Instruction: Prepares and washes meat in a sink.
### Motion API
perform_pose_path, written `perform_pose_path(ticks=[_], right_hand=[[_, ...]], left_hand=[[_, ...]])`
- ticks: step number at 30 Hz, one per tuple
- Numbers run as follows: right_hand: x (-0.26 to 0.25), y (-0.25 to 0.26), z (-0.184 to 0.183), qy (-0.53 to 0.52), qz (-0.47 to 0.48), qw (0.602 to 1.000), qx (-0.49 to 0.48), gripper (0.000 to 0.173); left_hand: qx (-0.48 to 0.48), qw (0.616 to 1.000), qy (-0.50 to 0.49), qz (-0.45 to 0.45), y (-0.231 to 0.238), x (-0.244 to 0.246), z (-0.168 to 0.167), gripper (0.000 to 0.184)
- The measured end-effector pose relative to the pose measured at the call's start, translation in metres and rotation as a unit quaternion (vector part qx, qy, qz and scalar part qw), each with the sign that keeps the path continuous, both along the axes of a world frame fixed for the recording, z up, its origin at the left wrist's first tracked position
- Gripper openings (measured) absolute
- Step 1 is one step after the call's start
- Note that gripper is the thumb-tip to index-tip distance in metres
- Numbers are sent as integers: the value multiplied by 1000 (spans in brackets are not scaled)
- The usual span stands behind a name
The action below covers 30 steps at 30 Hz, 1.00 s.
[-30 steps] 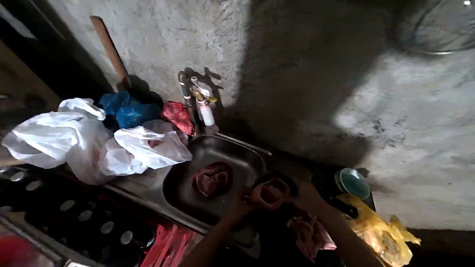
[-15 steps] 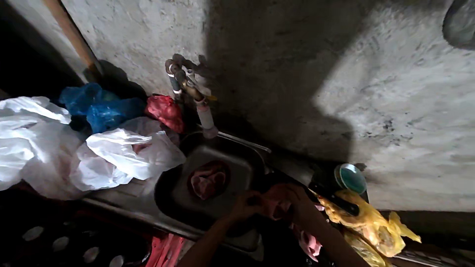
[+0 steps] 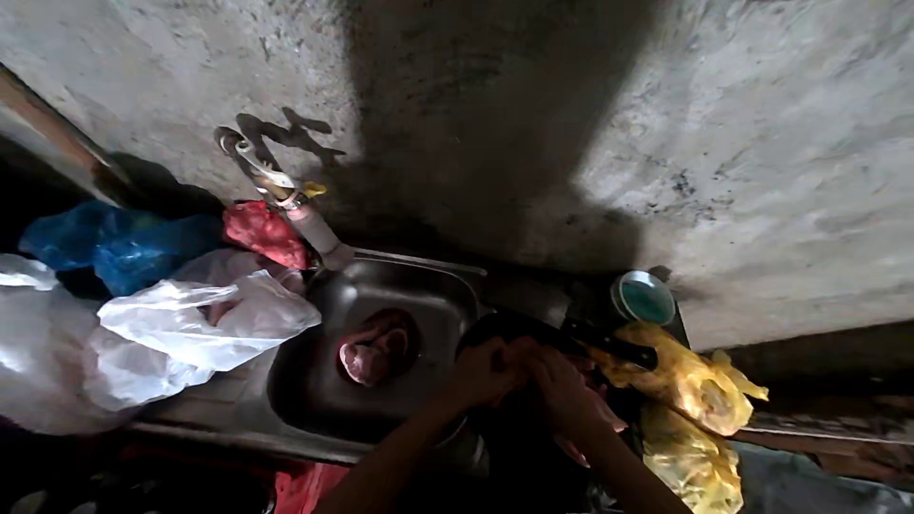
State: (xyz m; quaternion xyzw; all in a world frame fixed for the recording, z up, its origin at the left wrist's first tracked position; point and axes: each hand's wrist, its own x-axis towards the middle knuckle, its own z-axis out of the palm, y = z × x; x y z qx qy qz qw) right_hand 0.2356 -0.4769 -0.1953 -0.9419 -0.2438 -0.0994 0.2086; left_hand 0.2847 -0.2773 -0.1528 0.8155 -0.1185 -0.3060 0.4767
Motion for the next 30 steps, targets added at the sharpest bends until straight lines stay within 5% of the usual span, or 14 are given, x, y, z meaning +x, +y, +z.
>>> perform_pose_path(ticks=[8,24,30], right_hand=[[5,1,-2,-13,-2,1000,25,52],[5,4,-6,-25,-15,999,15,52],[11,20,8,-122,83,989,-23,30]], left_hand=[[37,999,-6,-13,-2,11,2,56],[65,995,-8,-72,-2,13,8,45],[-113,989,92,-19,37,11,-13,57]])
